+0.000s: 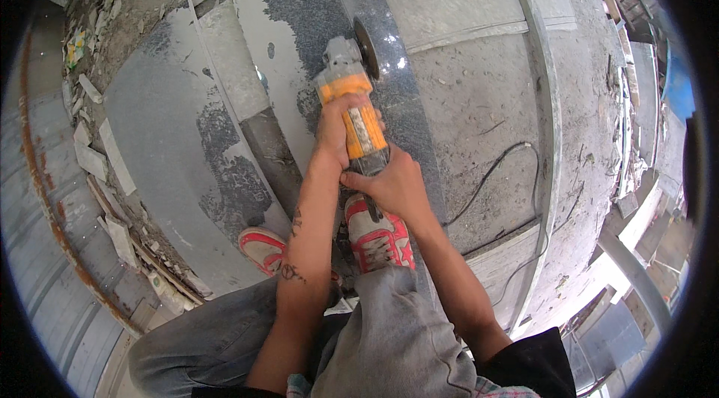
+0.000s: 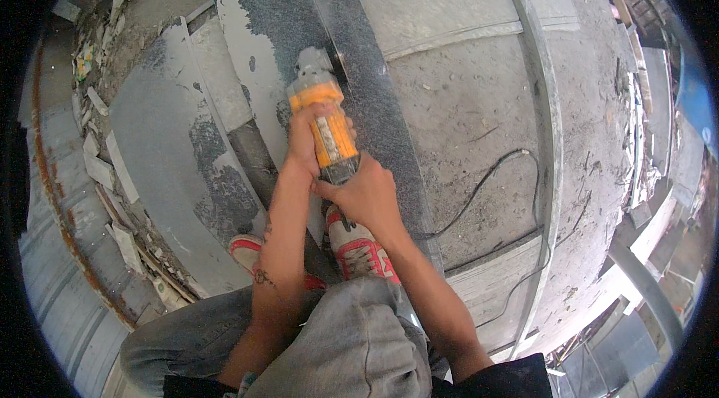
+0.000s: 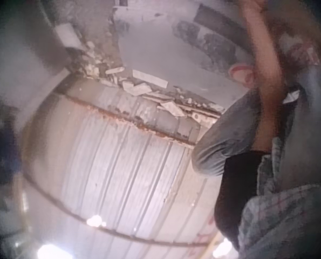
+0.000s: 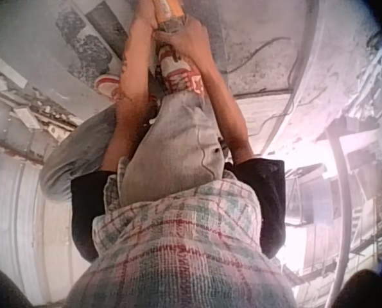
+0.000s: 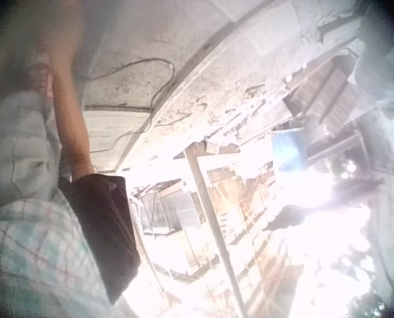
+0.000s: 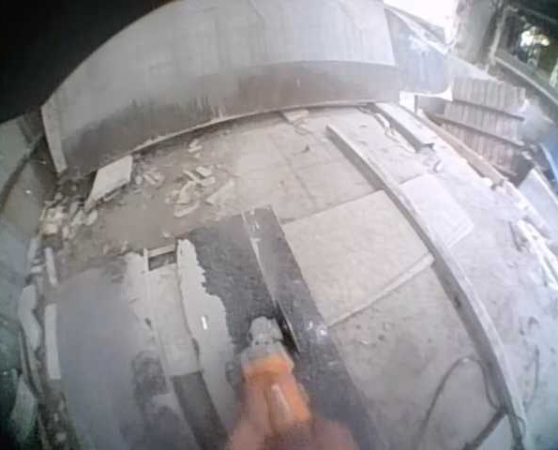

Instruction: The person uses an angle grinder to grind a dark strip on a tiled floor. They hold the tool with both hands and move it back and forth along the seam, generating dust.

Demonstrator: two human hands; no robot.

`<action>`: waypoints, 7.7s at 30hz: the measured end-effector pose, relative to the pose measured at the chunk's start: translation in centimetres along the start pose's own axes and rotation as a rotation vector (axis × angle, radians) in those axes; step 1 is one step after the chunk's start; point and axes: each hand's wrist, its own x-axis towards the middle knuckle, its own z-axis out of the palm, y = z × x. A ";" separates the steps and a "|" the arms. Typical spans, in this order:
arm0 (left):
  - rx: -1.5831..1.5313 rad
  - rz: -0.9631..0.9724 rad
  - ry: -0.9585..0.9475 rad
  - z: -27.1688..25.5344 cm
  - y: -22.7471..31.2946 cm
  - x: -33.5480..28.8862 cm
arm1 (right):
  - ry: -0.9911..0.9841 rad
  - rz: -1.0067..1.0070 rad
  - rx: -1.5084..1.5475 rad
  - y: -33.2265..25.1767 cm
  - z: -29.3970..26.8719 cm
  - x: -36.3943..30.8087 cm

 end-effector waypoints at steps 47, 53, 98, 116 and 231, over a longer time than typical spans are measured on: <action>-0.002 -0.003 0.020 -0.1 -1.3 -0.9 | -0.006 -0.004 0.003 1.1 0.1 -0.9; -0.013 -0.021 -0.002 -0.3 -2.7 -2.1 | 0.003 -0.004 0.032 2.1 0.2 -2.6; 0.003 0.010 -0.016 -0.1 -0.9 -0.4 | -0.010 0.008 -0.017 1.2 0.2 -0.3; 0.007 -0.023 -0.019 -0.6 -1.3 -0.2 | 0.016 -0.036 0.011 1.3 0.3 -0.8; -0.047 -0.059 -0.043 -1.2 -5.1 -3.2 | 0.049 -0.041 0.044 4.4 0.8 -4.3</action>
